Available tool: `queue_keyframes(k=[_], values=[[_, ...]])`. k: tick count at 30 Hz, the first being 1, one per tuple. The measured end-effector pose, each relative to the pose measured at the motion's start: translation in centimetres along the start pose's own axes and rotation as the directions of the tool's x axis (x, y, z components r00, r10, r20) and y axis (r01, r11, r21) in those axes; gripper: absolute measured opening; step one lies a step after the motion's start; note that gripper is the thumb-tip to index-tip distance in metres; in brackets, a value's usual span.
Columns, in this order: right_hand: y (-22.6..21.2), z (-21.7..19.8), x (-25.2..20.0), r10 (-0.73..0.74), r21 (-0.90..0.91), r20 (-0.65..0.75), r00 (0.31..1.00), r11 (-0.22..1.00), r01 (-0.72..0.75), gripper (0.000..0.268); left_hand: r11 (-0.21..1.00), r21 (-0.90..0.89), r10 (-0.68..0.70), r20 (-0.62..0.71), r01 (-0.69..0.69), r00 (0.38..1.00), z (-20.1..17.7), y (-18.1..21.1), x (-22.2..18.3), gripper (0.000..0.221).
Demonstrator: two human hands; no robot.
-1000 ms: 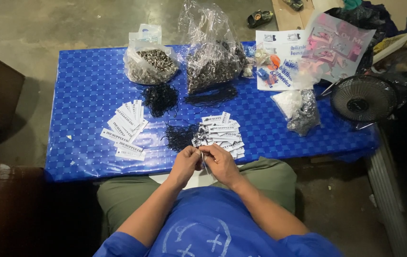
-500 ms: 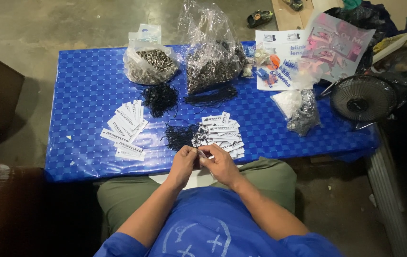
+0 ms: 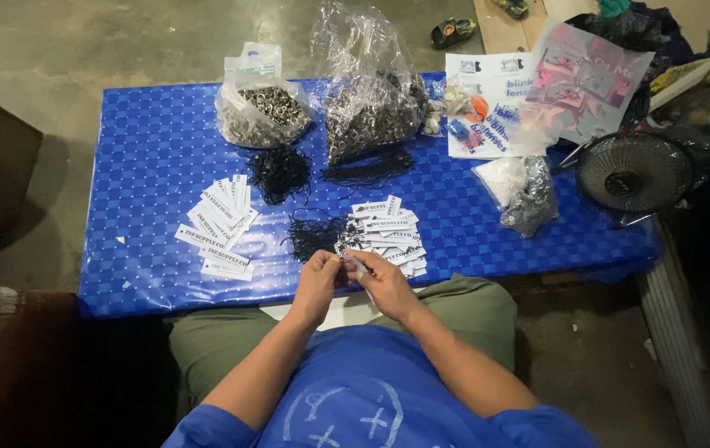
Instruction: Sorting small black plastic fasteners and placing them onto white labels on a production table.
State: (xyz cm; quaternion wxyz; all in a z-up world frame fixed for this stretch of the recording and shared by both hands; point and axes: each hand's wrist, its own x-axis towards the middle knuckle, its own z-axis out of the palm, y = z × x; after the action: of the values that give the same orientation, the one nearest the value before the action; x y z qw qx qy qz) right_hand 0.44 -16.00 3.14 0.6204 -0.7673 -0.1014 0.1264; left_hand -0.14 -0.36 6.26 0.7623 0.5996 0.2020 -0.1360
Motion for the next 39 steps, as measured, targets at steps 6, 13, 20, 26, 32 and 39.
queue_keyframes(k=[6,13,20,26,32,39], values=[[0.3,-0.7,0.3,0.035,-0.042,-0.023,0.999,0.998,-0.036,0.04,0.999,-0.041,0.012,-0.108,-0.017,0.994,-1.3,-0.7,1.5,0.016],[1.1,-0.6,-0.3,0.181,0.027,-0.033,0.983,0.983,-0.181,0.042,0.929,-0.363,-0.005,-0.197,-0.068,0.98,-3.6,-0.4,3.7,0.005],[2.0,-1.2,0.3,0.216,-0.056,-0.068,0.974,0.974,-0.22,0.037,0.836,-0.493,0.09,-0.31,-0.241,0.946,-6.5,-2.6,6.4,0.011],[2.4,-1.9,0.4,0.336,-0.101,-0.082,0.938,0.934,-0.343,0.03,0.81,-0.498,0.083,-0.427,-0.311,0.9,-7.3,-0.8,6.0,0.011],[3.9,-2.4,0.0,0.351,-0.044,-0.024,0.936,0.935,-0.352,0.025,0.828,-0.474,0.044,-0.478,-0.3,0.877,-8.1,-0.8,5.8,0.006],[4.4,-3.1,0.7,0.24,-0.121,-0.103,0.965,0.96,-0.251,0.025,0.835,-0.492,-0.005,-0.451,-0.244,0.893,-8.8,-3.2,6.7,0.001]])
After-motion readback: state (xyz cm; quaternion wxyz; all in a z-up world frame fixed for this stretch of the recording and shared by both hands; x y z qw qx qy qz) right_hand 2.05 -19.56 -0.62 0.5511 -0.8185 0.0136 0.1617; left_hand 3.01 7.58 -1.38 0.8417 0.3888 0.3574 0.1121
